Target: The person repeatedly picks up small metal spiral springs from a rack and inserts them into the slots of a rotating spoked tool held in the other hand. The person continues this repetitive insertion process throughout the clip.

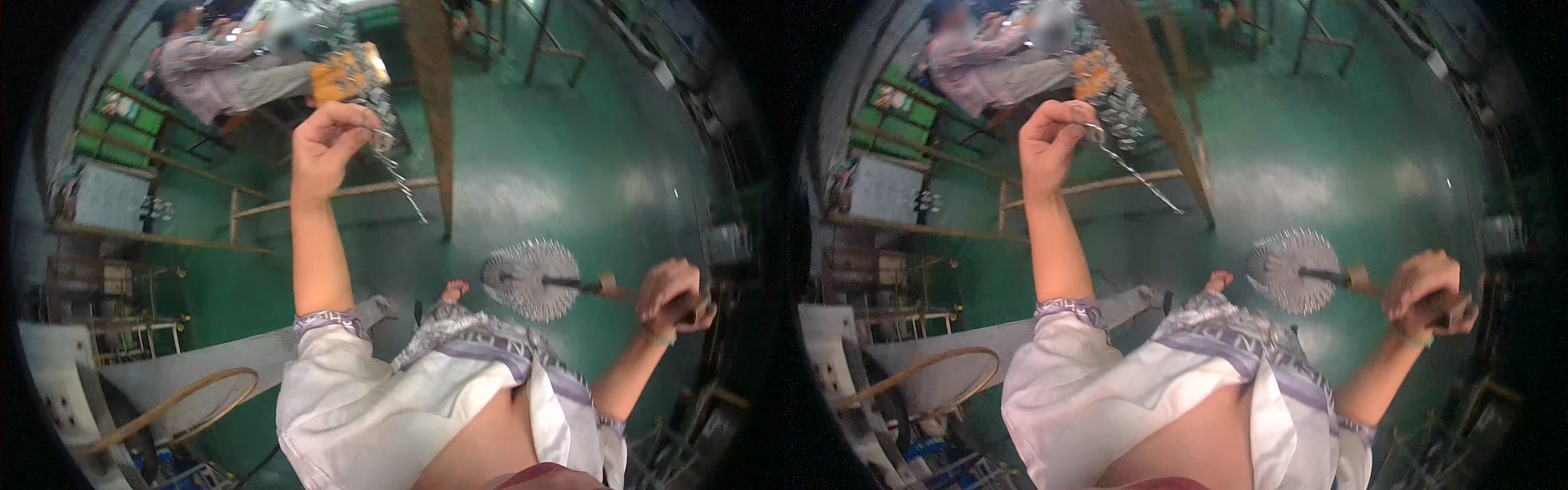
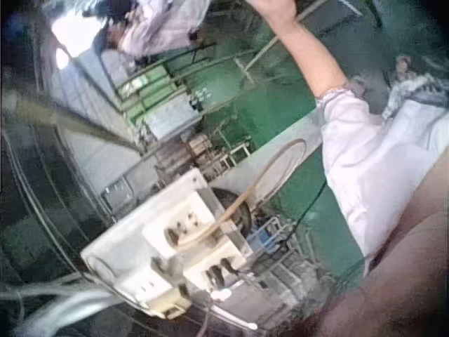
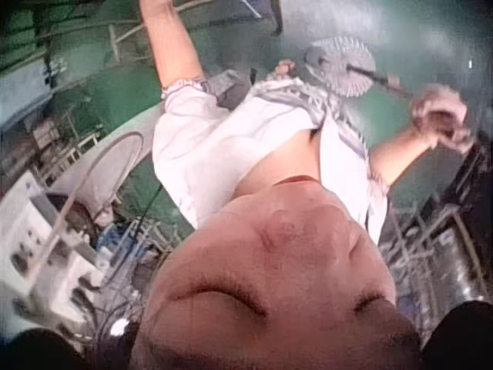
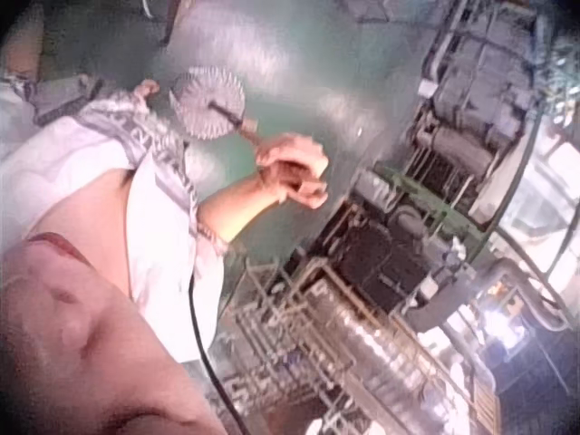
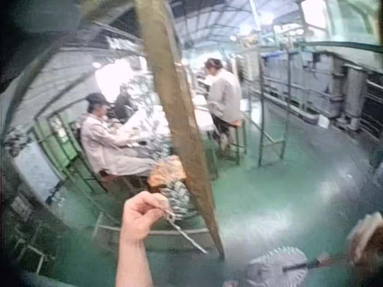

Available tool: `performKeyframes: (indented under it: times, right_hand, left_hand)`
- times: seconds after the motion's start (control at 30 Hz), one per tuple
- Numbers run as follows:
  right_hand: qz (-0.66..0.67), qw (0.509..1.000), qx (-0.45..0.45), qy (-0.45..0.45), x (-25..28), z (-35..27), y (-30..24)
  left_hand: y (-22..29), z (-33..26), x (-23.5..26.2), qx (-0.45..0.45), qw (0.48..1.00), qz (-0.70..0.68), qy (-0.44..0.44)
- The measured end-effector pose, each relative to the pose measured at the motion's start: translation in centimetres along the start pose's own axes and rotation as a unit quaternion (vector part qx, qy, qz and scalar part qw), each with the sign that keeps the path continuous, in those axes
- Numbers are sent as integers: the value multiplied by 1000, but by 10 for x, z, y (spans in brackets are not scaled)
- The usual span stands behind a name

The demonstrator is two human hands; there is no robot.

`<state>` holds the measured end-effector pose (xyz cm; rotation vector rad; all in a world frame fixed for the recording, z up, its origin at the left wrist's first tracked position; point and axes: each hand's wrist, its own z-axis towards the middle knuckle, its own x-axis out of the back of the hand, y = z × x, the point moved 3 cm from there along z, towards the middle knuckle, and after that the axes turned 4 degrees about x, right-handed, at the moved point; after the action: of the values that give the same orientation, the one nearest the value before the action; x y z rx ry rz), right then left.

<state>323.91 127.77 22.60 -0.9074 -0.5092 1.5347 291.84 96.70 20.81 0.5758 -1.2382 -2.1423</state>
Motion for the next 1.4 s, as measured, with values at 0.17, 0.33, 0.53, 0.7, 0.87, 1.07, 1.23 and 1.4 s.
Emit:
performKeyframes:
  times: [0.17, 0.33, 0.53, 0.7, 0.87, 1.07, 1.23, 1.4]
  right_hand:
    - [23, 999, -33, 15, 7, -2, 3]
    - [42, 999, -30, -10, 8, -4, 5]
    - [48, 998, -32, -33, 6, -1, 7]
    - [63, 996, -46, -49, 10, -4, 9]
    - [64, 996, -47, -42, 9, -1, 9]
    - [70, 996, -51, -38, 5, 2, 7]
    - [83, 992, -45, -79, 9, 3, 11]
    - [81, 994, -37, -70, 10, 2, 10]
  left_hand:
    - [-36, -31, -35, 18, 998, -38, -52]
    - [-81, -64, -73, 75, 995, 14, -70]
    - [-160, -108, -120, 77, 987, 131, -51]
    - [-230, -144, -154, 78, 981, 172, -49]
    - [-282, -161, -184, 60, 976, 204, -57]
    - [-319, -174, -200, 67, 964, 247, -75]
    - [-342, -181, -212, 85, 957, 252, -112]
    - [-355, -183, -216, 88, 954, 254, -137]
